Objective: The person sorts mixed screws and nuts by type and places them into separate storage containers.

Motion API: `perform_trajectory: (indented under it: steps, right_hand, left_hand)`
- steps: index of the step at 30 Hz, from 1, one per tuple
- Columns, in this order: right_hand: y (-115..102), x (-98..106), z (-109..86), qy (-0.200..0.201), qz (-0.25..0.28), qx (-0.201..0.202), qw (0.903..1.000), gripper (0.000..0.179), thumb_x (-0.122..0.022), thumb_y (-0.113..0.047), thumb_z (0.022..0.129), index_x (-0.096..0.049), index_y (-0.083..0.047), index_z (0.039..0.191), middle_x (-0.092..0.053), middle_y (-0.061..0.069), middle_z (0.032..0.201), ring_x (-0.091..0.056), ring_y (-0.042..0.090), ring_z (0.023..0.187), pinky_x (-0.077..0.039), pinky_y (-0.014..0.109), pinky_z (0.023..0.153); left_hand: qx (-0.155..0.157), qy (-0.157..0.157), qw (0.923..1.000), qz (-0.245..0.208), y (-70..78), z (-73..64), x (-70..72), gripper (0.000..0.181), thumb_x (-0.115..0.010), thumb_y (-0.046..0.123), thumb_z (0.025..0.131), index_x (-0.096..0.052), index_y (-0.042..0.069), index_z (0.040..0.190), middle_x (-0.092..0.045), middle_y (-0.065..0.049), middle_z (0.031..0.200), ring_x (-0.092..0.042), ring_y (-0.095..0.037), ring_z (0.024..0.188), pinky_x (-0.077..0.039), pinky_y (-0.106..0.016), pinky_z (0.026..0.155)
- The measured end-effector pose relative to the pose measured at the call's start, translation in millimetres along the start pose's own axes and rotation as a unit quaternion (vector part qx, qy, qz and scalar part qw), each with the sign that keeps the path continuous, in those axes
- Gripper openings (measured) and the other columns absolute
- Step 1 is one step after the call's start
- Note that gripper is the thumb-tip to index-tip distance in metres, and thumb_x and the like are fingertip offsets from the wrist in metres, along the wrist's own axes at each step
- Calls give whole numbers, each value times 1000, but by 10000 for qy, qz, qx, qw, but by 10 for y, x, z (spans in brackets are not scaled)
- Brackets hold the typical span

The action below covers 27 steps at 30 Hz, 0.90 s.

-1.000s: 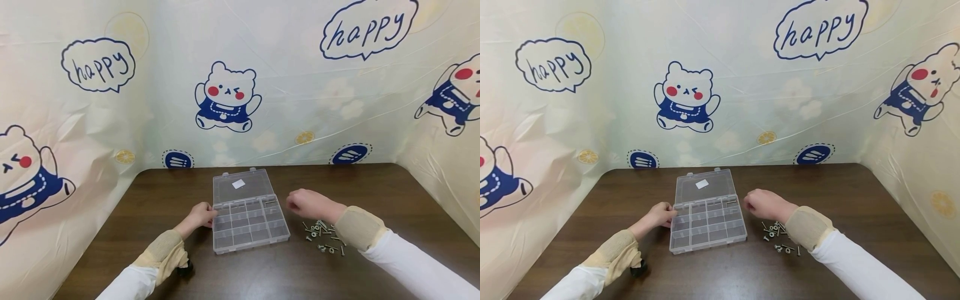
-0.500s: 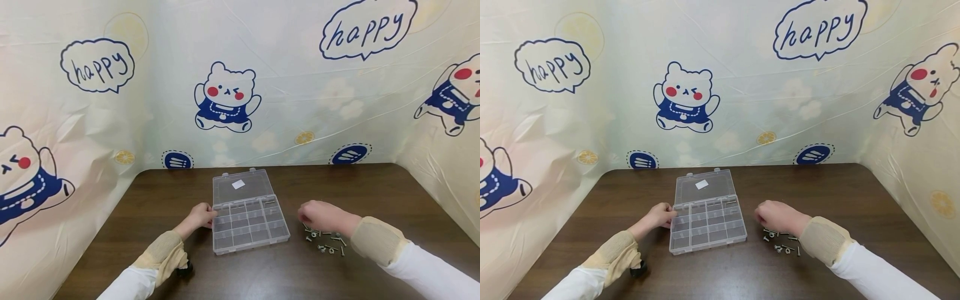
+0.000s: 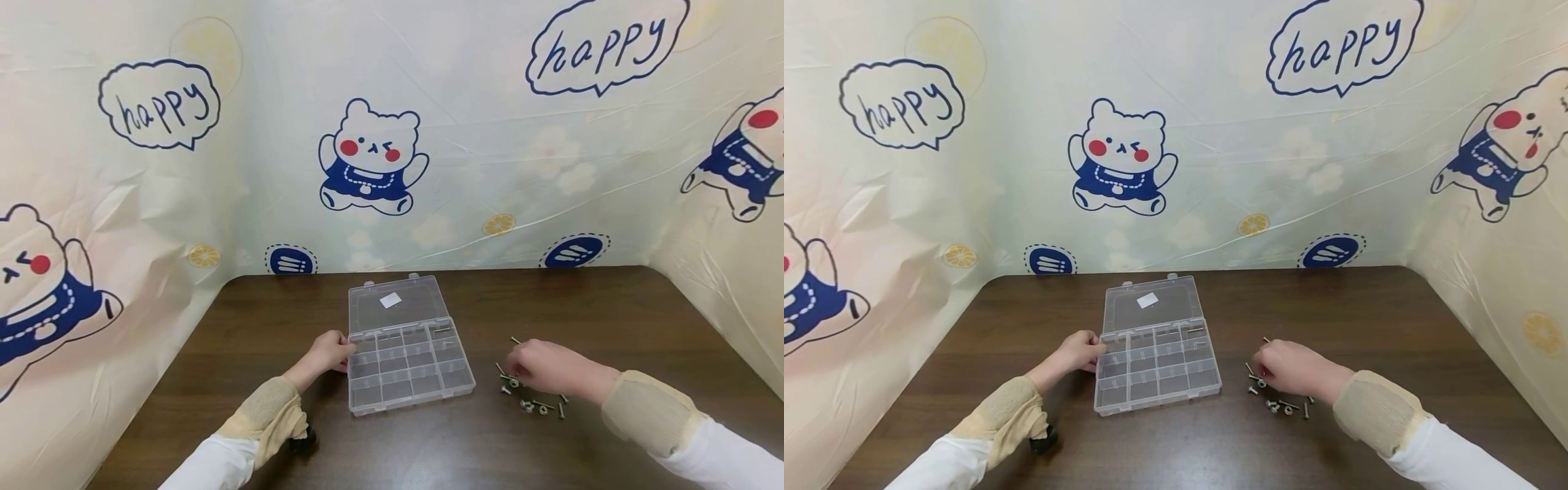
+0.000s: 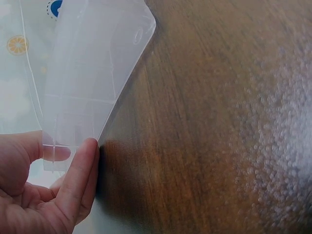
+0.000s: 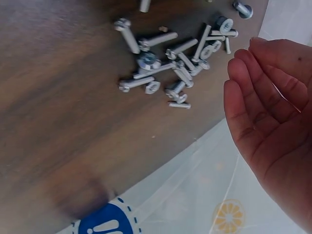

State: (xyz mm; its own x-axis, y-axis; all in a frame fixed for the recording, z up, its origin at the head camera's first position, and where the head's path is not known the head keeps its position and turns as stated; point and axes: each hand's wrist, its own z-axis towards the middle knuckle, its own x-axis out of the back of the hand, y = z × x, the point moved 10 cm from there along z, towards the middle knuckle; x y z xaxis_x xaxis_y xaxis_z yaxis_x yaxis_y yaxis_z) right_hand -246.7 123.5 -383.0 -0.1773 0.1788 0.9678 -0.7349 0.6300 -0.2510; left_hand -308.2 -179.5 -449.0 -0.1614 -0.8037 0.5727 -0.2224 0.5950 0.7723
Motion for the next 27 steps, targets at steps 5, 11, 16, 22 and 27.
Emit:
perform_trajectory:
  steps: [5, 11, 16, 22, 27]
  right_hand:
    - [15, -20, -98, 11, 38, -10, 10000, 14, -65, 1, 74, -60, -12, 71, -51, -12, 66, -44, 0, 58, -45, 18, 49]
    - [0, -50, -204, 95, 135, 132, 9998, 21, -60, 5, 66, -56, -16, 66, -48, -15, 65, -42, -2, 58, -40, 15, 47]
    - [40, -135, -253, -108, 220, 8, 9997, 20, -65, 2, 68, -56, -15, 67, -45, -16, 65, -40, -2, 57, -39, 15, 48]
    - [42, -194, -294, -194, 342, -115, 9992, 19, -67, 1, 69, -57, -15, 69, -48, -15, 67, -42, -3, 59, -40, 15, 48]
    - [16, -201, -315, -91, 307, -53, 9995, 21, -65, 2, 67, -55, -16, 67, -46, -16, 66, -40, -3, 58, -39, 14, 48]
  left_hand:
    - [-22, 4, 10000, 30, 22, -11, 1, 10, -53, 4, 78, -45, -1, 74, -50, -11, 70, -54, -13, 54, -57, -26, 52]
    - [-33, 17, 10000, 3, 23, -10, 0, 10, -53, 4, 78, -45, -1, 74, -50, -11, 70, -54, -13, 54, -57, -27, 52]
    - [-35, 36, 10000, -39, 19, -9, 1, 10, -52, 4, 78, -44, -1, 74, -50, -11, 69, -54, -12, 53, -57, -26, 51]
    - [-33, 25, 10000, -4, 29, -17, 4, 10, -53, 4, 78, -45, -1, 74, -50, -11, 69, -54, -13, 53, -56, -26, 51]
    - [-32, 30, 10000, -2, 27, -14, 2, 10, -53, 4, 77, -45, -1, 74, -50, -11, 69, -54, -13, 53, -56, -26, 51]
